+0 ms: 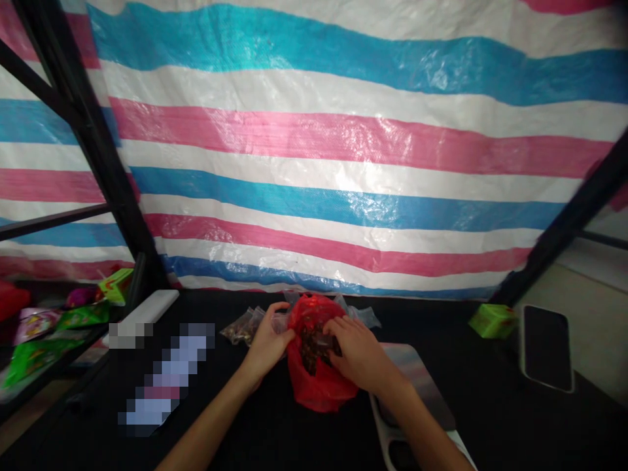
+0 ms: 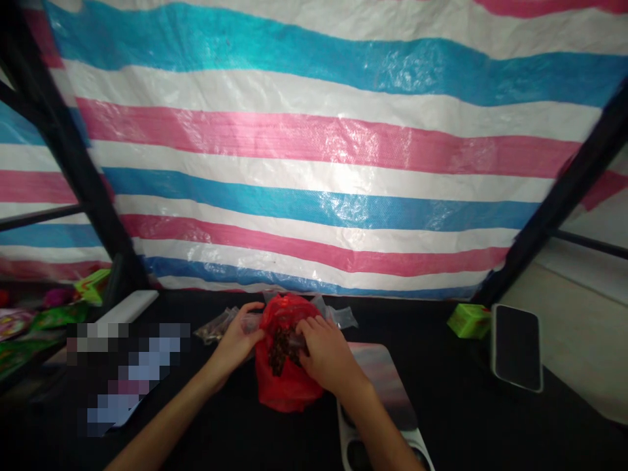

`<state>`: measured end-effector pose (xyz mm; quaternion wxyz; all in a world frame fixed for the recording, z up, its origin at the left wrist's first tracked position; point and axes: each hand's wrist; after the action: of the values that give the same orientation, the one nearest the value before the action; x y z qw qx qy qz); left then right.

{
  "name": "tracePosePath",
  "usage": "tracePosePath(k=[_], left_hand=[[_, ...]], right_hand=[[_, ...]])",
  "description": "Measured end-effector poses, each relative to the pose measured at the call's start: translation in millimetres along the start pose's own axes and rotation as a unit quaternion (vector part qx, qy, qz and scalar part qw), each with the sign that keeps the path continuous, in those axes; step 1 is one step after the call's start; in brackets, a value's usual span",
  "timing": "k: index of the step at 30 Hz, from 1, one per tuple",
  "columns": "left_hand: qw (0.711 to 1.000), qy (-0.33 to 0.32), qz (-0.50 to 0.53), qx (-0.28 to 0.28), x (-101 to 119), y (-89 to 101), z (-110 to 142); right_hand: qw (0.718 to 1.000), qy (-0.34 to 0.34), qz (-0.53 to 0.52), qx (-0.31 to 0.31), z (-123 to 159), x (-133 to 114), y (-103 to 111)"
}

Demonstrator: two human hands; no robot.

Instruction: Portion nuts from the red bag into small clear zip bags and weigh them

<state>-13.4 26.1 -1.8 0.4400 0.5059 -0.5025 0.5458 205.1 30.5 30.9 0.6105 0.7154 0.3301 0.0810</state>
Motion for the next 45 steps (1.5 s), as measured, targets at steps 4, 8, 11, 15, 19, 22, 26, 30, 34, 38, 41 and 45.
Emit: tracePosePath(k=[4, 8, 11, 15, 19, 22, 26, 30, 34, 38, 41, 45], left_hand=[[1.000, 0.010, -0.008, 0.010, -2.2, -1.7, -0.3], [0.999, 0.032, -0.010, -0.036, -7.7, -3.9, -2.2], [0.997, 0.045, -0.006, -0.054, -8.1, -3.5, -2.5], [0.996, 0.054, 0.030, -0.063, -2.9, -2.7, 1.4], [0.994, 0.060, 0.076, -0.054, 0.5, -5.5, 6.2], [0.992, 0.066, 0.095, -0.047, -1.2, -8.7, 7.1], [0.993, 0.046, 0.105, -0.022, -8.1, -11.0, 5.0], [0.999, -0.009, 0.014, -0.042, -10.7, -5.0, 0.5], [0.963, -0.114, -0.243, 0.040, 1.0, 10.7, 0.9], [0.951, -0.008, -0.308, 0.008, 15.9, 19.1, 13.0], [0.961, 0.047, -0.242, -0.124, 19.6, 13.4, 24.1], [0.981, -0.024, -0.142, -0.128, 15.9, 0.5, 24.9]], right_hand=[[0.999, -0.015, 0.031, 0.017, 1.4, 2.2, -5.2], [0.999, -0.007, 0.030, 0.016, 0.8, -4.8, -12.2], [1.000, -0.002, 0.018, 0.007, 0.7, -9.3, -14.9], [1.000, -0.003, -0.003, -0.001, 0.1, -10.3, -16.0], [0.999, 0.006, -0.037, -0.008, 0.0, -10.2, -14.9], [0.998, 0.020, -0.050, -0.012, 0.2, -10.4, -12.5], [0.997, 0.036, -0.069, -0.020, 0.5, -9.8, -10.4], [0.996, 0.037, -0.080, -0.026, 1.5, -7.5, -10.6], [0.998, 0.020, -0.061, -0.022, 2.7, -4.0, -9.4], [0.999, -0.006, -0.029, -0.023, 3.3, -2.9, -6.3], [0.999, -0.010, -0.026, -0.024, 3.7, -3.4, -5.2], [0.996, 0.007, -0.081, -0.035, 4.5, -2.3, -5.0]])
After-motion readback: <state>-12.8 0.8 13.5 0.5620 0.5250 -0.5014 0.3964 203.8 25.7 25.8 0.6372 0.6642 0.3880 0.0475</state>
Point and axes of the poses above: each hand's wrist, its own z-axis away from the middle knuckle, its own y-axis out of the back of the hand, x = y × z, and after that the axes turned 2 degrees about x, right-handed
